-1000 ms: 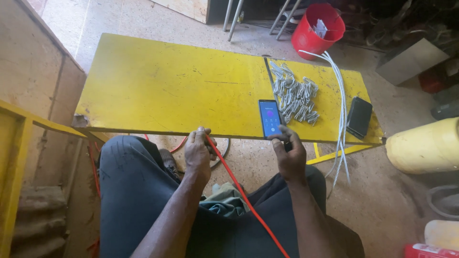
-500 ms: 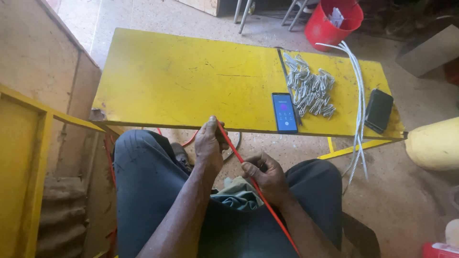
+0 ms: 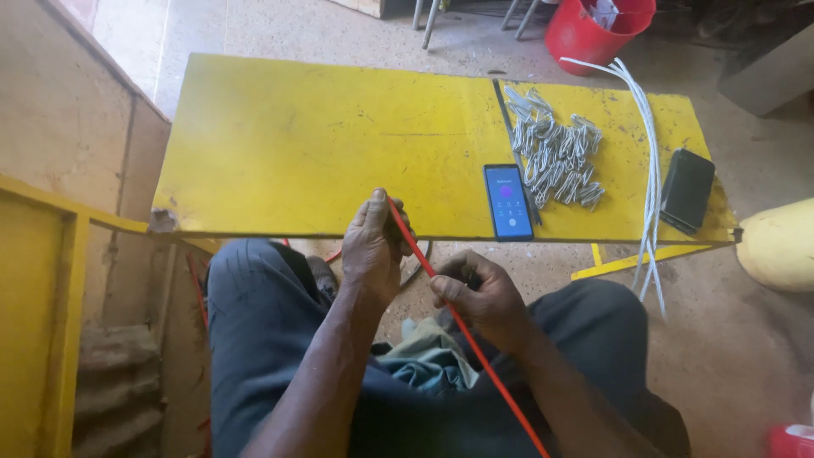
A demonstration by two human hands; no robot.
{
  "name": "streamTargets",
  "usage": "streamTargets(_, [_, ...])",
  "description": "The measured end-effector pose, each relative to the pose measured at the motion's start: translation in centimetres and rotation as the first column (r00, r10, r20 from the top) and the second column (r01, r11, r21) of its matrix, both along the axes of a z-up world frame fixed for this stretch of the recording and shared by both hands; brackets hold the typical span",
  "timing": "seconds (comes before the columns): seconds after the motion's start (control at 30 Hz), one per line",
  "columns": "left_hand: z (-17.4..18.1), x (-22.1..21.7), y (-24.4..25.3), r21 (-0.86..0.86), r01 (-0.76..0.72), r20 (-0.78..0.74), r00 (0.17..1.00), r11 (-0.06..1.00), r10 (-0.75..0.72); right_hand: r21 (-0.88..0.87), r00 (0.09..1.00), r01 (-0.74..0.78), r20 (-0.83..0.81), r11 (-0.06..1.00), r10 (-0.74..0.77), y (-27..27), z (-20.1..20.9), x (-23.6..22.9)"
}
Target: The person sits on the floor and strips the red insulation from a wire using a knife. They then use a smartphone to make a call while holding the wire, and continue stripping the wire afterward.
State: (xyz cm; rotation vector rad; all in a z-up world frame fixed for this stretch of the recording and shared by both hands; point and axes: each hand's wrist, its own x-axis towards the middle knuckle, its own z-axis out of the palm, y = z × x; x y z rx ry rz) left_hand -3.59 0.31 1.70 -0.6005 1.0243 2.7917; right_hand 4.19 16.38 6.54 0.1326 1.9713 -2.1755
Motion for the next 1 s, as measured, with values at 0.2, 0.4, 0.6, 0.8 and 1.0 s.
streamTargets(0.2, [1.0, -6.1, 0.1, -0.317, 0.094, 0.081, 0.994, 0.944, -0.071, 0.424, 0.994, -0.074, -0.044, 0.902, 0.103, 0.3, 0.4, -6.7])
streamTargets(0.4, [0.0, -12.4, 0.5, -0.399, 0.191, 0.036, 0.98, 0.897, -0.193, 0.181, 0.985, 0.138, -0.125, 0.974, -0.117, -0.1, -2.6, -10.9])
streamTargets(0.6, [-2.7, -15.4, -0.5, -0.383, 0.238, 0.051, 0.97, 0.892, -0.237, 0.266, 0.988, 0.152, -0.056, 0.952, -0.142, -1.2, -3.5, -13.2])
streamTargets(0.8, [-4.3, -17.4, -1.3, -0.353, 0.231, -0.055, 0.962, 0.907, -0.267, 0.237, 0.978, 0.199, 0.009, 0.951, -0.207, -1.9, -4.9, -15.3])
streamTargets(1.0, [-5.2, -17.4, -2.3, -0.239, 0.285, -0.095, 0.945, 0.928, -0.314, 0.219, 0.98, 0.154, 0.09, 0.964, -0.177, -2.1, -4.9, -16.1])
